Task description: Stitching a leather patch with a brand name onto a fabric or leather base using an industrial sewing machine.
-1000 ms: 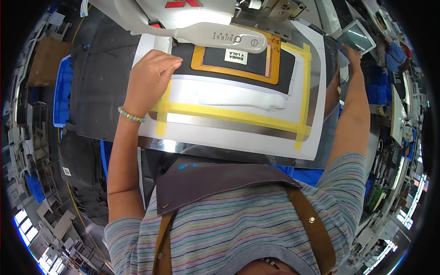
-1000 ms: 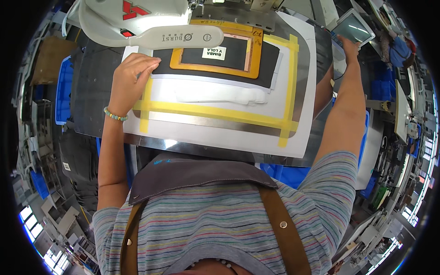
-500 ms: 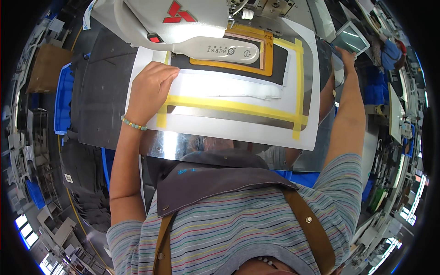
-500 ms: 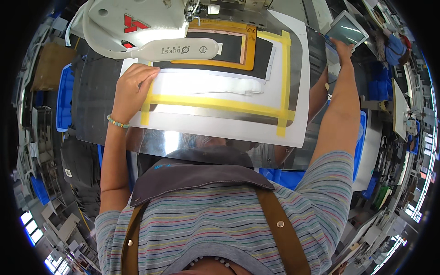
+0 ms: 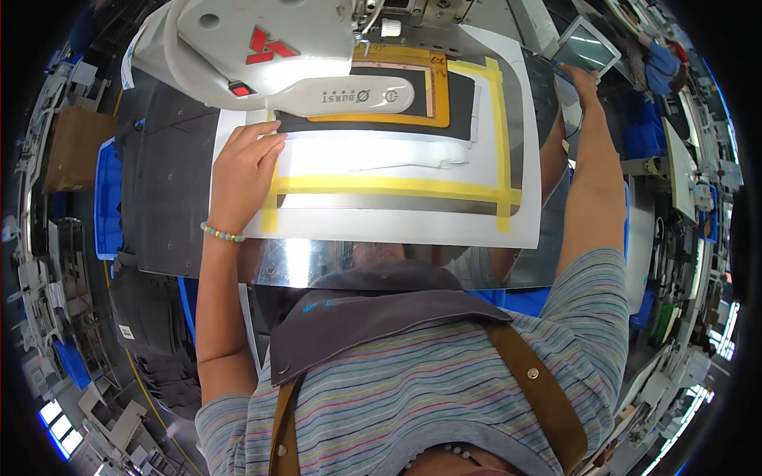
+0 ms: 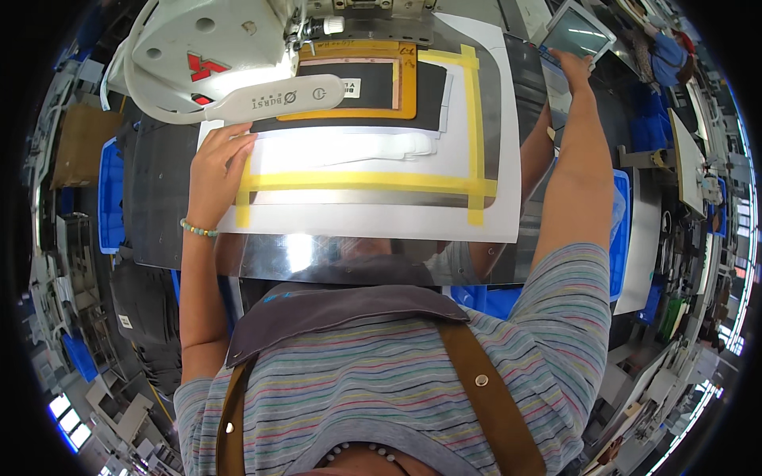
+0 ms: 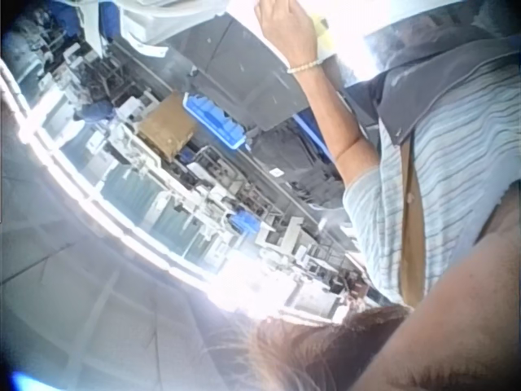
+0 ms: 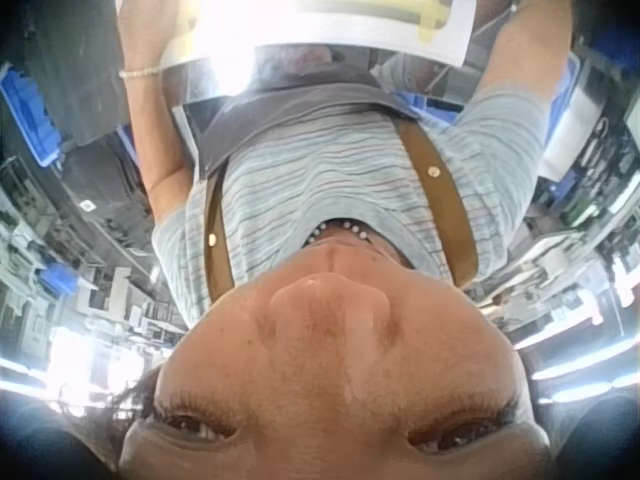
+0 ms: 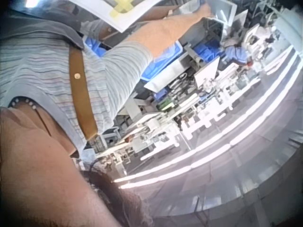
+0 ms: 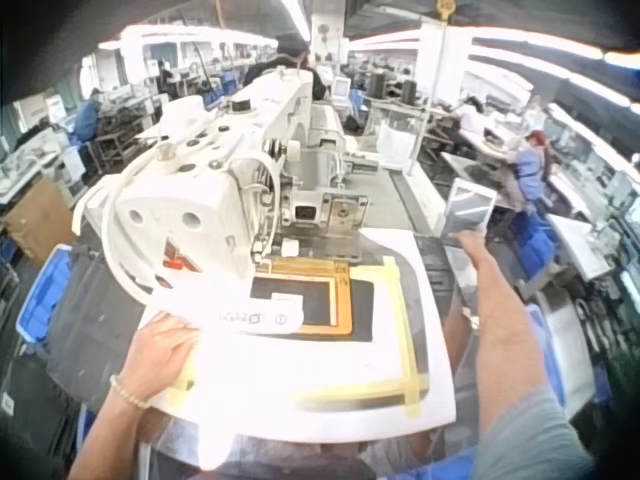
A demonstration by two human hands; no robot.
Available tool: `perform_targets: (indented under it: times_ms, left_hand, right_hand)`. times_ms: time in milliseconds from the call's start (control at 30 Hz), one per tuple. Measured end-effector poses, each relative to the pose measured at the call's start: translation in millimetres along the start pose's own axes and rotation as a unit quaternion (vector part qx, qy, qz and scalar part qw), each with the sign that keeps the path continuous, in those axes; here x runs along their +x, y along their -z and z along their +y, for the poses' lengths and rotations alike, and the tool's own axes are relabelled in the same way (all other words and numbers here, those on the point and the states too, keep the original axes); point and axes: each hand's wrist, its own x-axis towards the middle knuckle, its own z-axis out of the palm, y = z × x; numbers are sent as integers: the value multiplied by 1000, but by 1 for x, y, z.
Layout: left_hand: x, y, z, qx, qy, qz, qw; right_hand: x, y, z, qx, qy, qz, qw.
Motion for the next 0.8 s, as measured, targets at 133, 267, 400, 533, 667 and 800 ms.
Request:
perform_targets:
  times_ms: [133,267,400,533,667,800]
  left_hand:
    - [1,-10,-17,-40,-21,5,999]
    - [12,-6,-15,-39,-32,2,999]
    - [8,2,-10,-32,-25,4,999]
    - [8,0,8,-43,-36,-23,998]
    - [20,-21,15,-45,-112,-50,991]
    - [5,-21,10,23,-82,-88,993]
  right_hand:
    - [-36,66,-7,-28,-27,68,997]
    - [-18,75,22,-54,-32,104,993]
    - [-4,55,17,-75,-16,124,989]
    - [-23,46,-3,-46,6,157,987]
    - [-50,65,49,-11,43,287,957]
    - [-71,-20,15,-133,57,194,970]
